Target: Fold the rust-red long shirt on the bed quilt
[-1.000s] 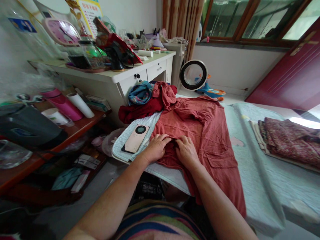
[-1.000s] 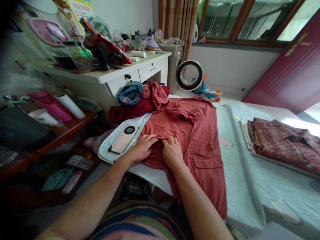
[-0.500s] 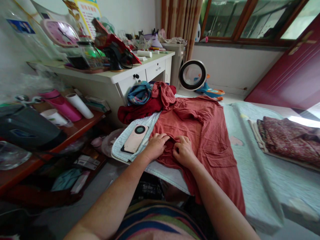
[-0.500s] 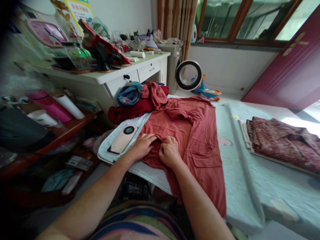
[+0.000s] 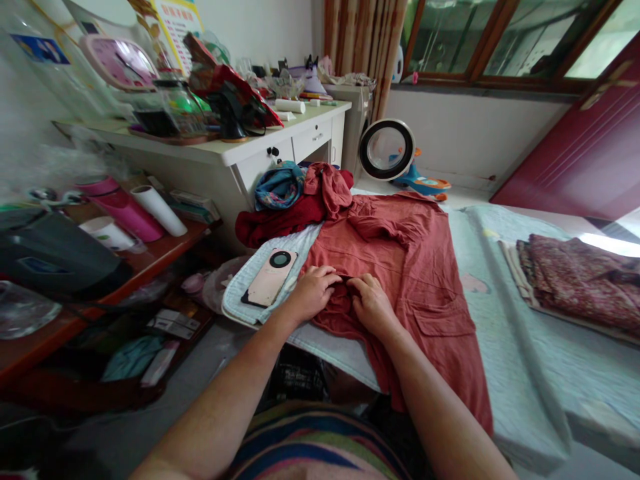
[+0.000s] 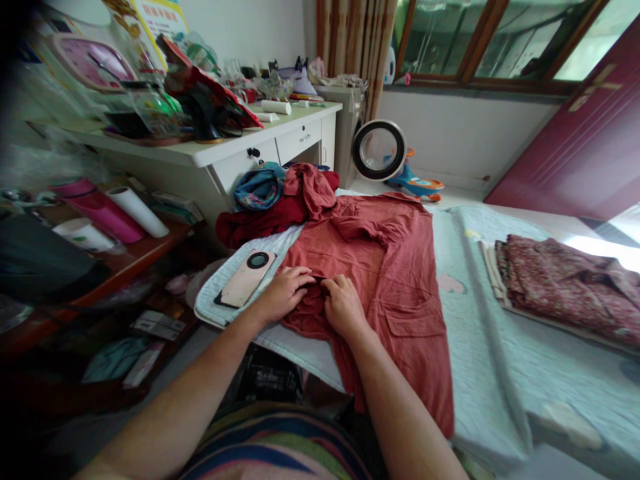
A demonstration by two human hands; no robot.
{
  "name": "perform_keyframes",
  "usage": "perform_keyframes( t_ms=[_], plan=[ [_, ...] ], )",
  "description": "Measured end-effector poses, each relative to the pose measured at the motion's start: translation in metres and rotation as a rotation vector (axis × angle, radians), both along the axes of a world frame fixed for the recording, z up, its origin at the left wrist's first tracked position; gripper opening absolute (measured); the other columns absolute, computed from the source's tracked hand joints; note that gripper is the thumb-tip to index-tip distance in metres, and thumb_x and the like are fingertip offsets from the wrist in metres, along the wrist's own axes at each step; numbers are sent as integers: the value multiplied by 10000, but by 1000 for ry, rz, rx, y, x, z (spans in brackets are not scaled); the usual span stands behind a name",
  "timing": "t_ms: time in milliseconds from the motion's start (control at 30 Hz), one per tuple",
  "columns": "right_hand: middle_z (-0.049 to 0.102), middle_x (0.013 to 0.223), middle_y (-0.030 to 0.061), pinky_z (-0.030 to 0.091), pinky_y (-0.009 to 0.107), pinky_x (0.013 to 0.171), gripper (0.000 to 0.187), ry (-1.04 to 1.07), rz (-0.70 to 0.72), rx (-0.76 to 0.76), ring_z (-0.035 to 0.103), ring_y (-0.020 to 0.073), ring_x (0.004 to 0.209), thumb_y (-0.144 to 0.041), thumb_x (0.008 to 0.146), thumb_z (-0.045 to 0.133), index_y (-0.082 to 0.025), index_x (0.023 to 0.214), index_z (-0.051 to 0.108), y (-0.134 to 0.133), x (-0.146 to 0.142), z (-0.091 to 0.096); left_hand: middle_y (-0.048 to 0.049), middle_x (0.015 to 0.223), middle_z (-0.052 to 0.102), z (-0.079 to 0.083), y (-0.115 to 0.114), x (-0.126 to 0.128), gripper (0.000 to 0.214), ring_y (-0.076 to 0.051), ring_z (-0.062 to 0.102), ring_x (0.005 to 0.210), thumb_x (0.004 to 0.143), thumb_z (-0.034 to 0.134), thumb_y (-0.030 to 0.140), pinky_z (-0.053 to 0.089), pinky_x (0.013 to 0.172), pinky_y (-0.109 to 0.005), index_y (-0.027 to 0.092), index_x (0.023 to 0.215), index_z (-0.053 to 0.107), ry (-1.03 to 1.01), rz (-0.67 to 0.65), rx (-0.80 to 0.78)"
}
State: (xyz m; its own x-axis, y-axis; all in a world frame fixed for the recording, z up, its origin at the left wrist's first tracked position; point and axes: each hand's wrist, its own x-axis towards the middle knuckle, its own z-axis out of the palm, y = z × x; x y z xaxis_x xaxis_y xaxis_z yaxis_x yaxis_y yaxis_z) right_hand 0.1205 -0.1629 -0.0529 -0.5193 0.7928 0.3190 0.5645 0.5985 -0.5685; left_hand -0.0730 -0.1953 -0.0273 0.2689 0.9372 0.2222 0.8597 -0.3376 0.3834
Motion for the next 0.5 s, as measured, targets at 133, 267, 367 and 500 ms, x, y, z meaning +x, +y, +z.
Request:
perform_keyframes(
  t_ms=[133, 267, 367, 500],
  plan=[
    [576, 1048, 94, 443, 373, 920, 465, 42, -20, -29, 520, 229, 1009, -27, 779, 456, -187, 1198, 580, 2, -2, -3, -66, 1386, 509, 9, -13, 2, 331, -301, 420, 1254, 761, 740, 414, 344, 1084, -499, 249, 1045, 693, 26, -35, 26],
    [571, 1061, 87, 445, 370, 926, 464, 83, -31, -30, 525, 227, 1018, -31, 782, 454, -197, 1198, 576, 3, -3, -4, -91, 1366, 521, 8, -17, 3, 304, -321, 412, 1256, 706, 784, 316, 351, 1066, -519, 210, 975, 689, 128, -1, 38],
    [578, 1038, 83, 452, 353, 902, 428, 119, -41, -30, 536, 217, 990, -21, 787, 436, -196, 1136, 612, 4, -2, -3, -90, 1284, 573, 7, -14, 4, 110, -295, 451, 1215, 760, 683, 158, 376, 1053, -491, 189, 865, 683, 136, 22, 74],
    [582, 971, 69, 460, 324, 838, 380, 148, -39, -22, 544, 199, 918, -36, 842, 396, -215, 1025, 677, 4, -2, -4, -87, 1194, 601, 17, -12, 1, 127, -265, 498, 1153, 801, 584, 105, 407, 1033, -461, 190, 847, 666, 21, 56, 114]
  ],
)
